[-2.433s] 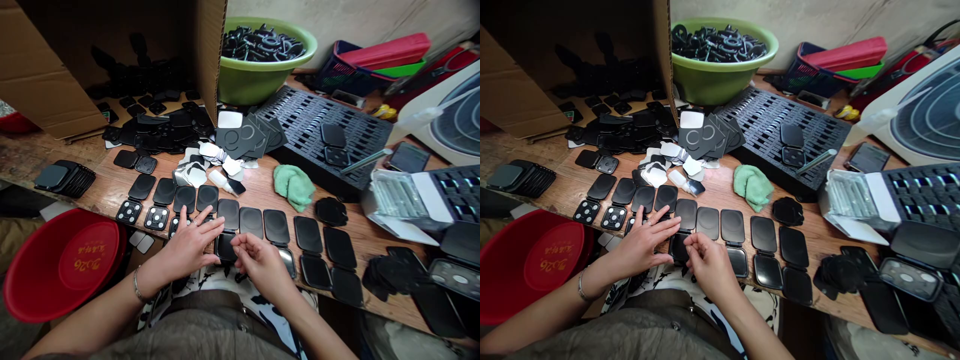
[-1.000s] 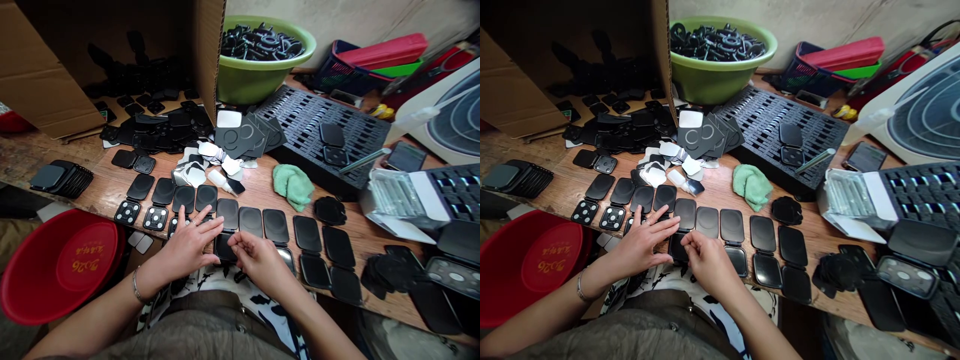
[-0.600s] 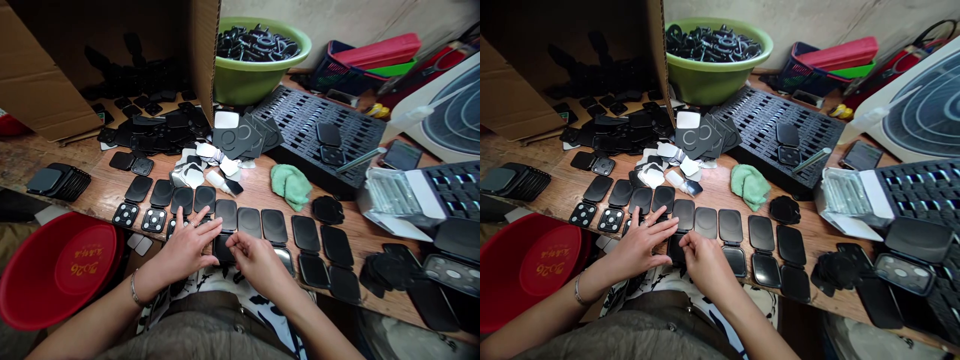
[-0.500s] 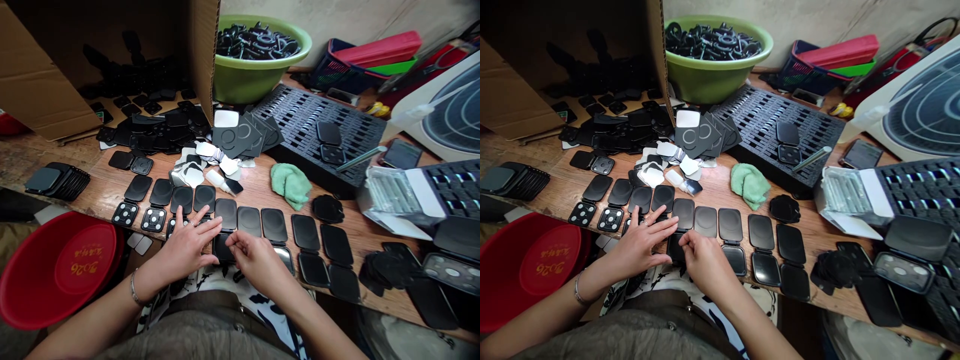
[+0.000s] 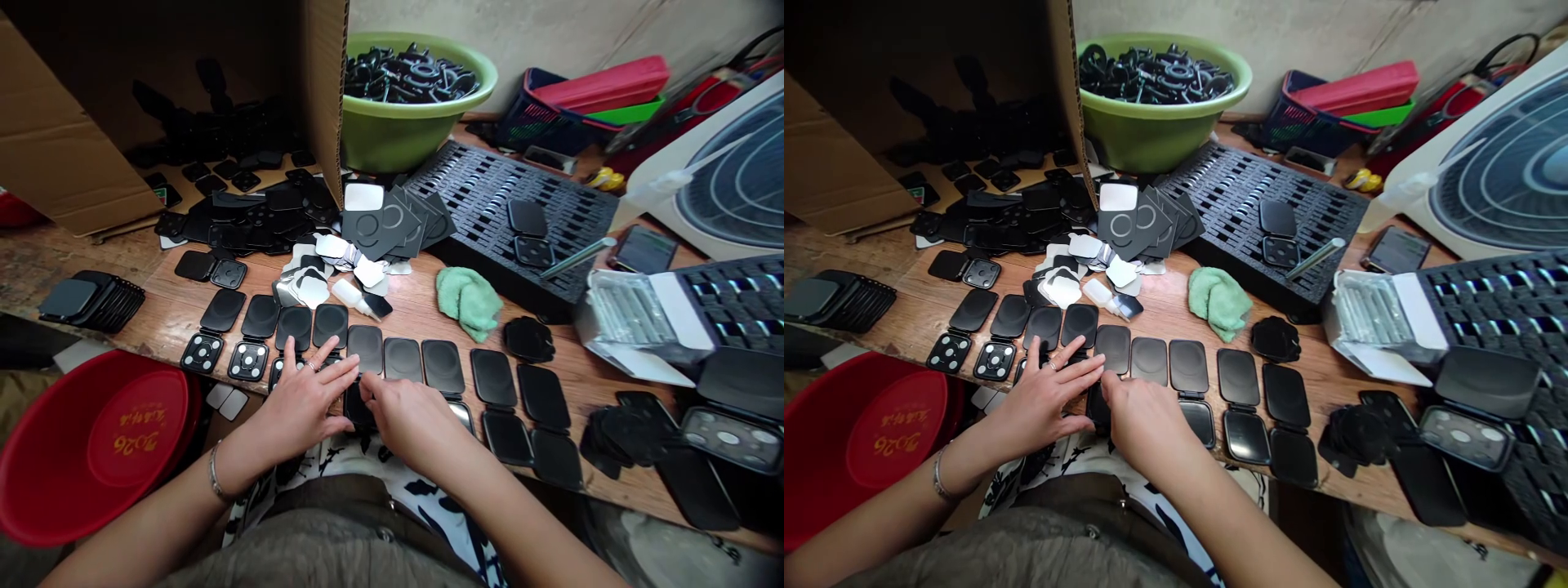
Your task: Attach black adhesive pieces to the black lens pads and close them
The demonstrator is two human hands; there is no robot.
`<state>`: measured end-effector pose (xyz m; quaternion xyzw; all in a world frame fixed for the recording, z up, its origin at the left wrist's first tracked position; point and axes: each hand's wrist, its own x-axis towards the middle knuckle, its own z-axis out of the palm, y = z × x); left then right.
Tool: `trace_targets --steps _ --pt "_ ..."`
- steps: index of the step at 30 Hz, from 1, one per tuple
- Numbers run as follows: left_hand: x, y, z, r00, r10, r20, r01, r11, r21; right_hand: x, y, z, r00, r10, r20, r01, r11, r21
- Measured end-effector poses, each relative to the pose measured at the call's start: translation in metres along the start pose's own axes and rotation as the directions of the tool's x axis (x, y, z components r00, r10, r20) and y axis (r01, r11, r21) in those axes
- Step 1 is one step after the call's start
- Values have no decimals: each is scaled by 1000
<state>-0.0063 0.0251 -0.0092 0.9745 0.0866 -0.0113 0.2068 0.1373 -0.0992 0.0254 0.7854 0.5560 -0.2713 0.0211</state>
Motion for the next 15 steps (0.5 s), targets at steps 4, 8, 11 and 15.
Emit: trace_targets --steps 4,8,11,15 --pt "0 0 -1 1000 -2 6 2 1000 -1 -7 8 -4 998 54 -42 -53 998 25" --pt "-1 0 -1 1000 5 4 -5 1000 23 -24 32 4 936 63 -347 -4 986 166" --pt "-5 2 2 999 27 -27 -26 998 49 -35 41 24 820 -130 -557 204 976 72" --pt "-13 6 13 977 136 -166 -118 986 116 -35 35 58 699 -356 -620 333 929 -159"
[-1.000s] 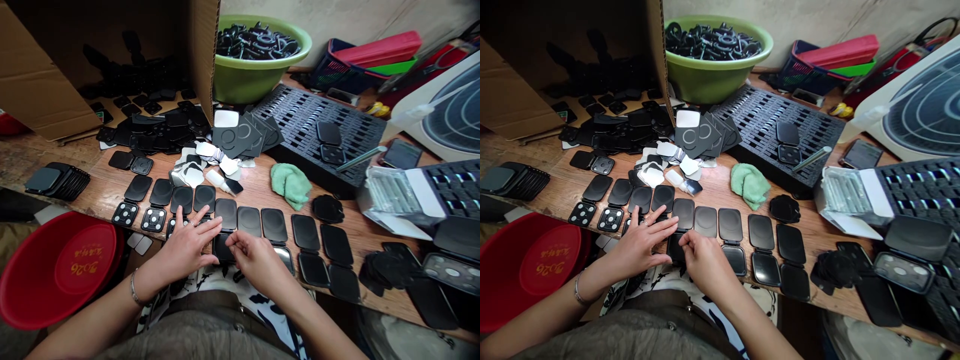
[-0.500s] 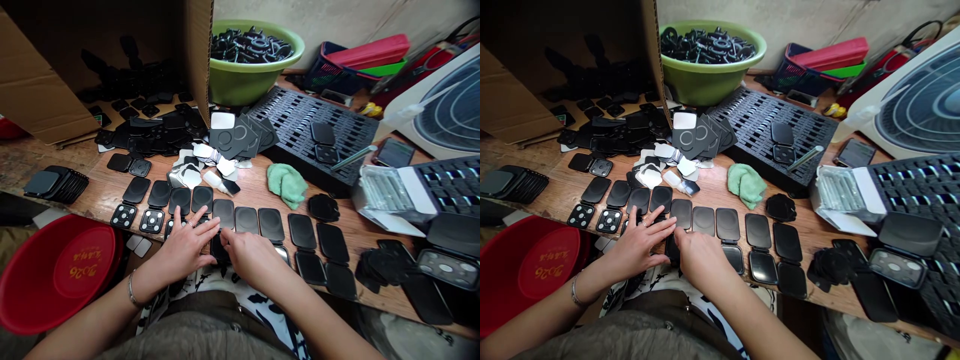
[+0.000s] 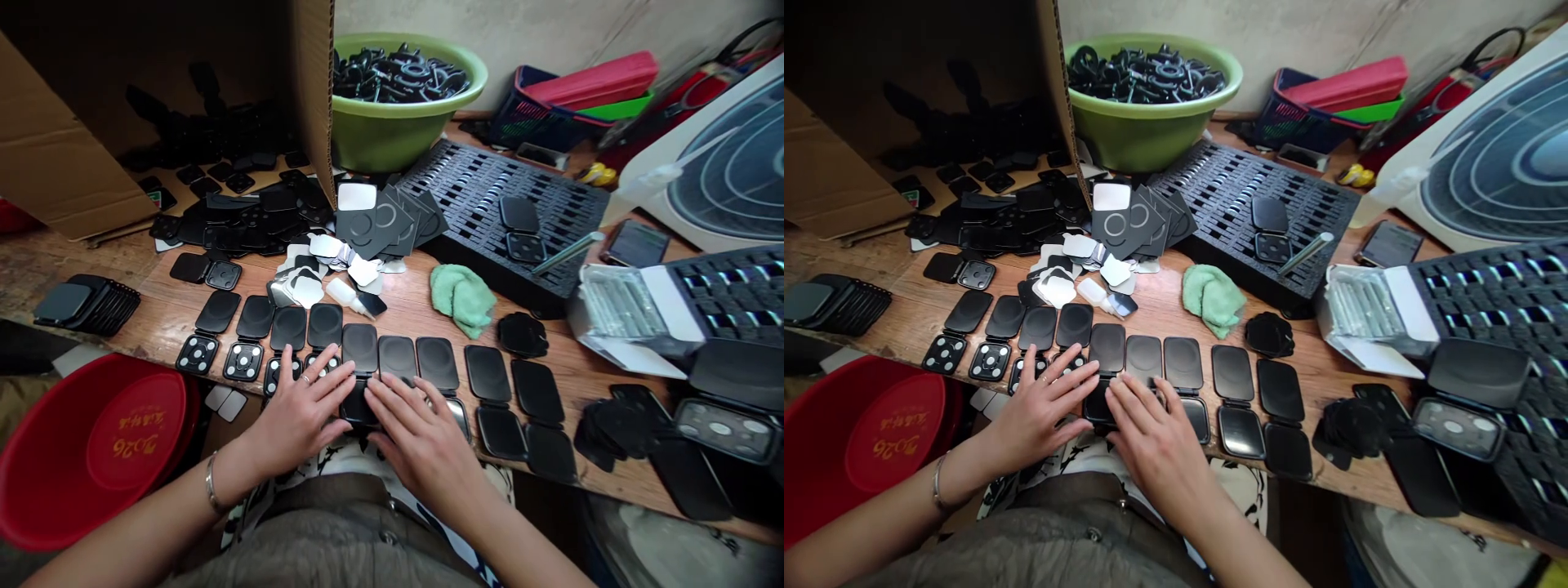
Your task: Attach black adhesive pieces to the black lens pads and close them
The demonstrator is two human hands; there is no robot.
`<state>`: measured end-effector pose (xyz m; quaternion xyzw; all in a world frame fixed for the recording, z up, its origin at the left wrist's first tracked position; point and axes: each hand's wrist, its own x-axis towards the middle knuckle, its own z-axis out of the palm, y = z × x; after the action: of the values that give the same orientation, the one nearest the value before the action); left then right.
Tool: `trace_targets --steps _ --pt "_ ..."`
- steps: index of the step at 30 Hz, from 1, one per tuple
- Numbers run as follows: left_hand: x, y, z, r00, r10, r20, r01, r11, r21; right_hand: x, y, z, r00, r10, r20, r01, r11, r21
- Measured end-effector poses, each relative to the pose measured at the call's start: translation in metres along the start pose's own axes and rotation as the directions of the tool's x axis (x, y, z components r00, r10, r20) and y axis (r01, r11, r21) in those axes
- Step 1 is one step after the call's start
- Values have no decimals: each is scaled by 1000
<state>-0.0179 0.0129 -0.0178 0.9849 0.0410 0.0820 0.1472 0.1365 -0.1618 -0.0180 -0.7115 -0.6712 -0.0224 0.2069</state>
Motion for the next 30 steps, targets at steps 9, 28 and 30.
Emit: trace_targets --steps 9,28,30 --pt "-5 5 19 959 178 -220 -168 984 63 -5 -11 27 988 -133 -80 118 978 -170" --pt "-14 0 -4 955 255 -153 -245 966 85 -12 1 0 992 -12 -127 12 1000 -1" --pt "-11 0 -8 963 252 -96 -247 967 63 -14 0 3 996 -55 -68 55 998 2"
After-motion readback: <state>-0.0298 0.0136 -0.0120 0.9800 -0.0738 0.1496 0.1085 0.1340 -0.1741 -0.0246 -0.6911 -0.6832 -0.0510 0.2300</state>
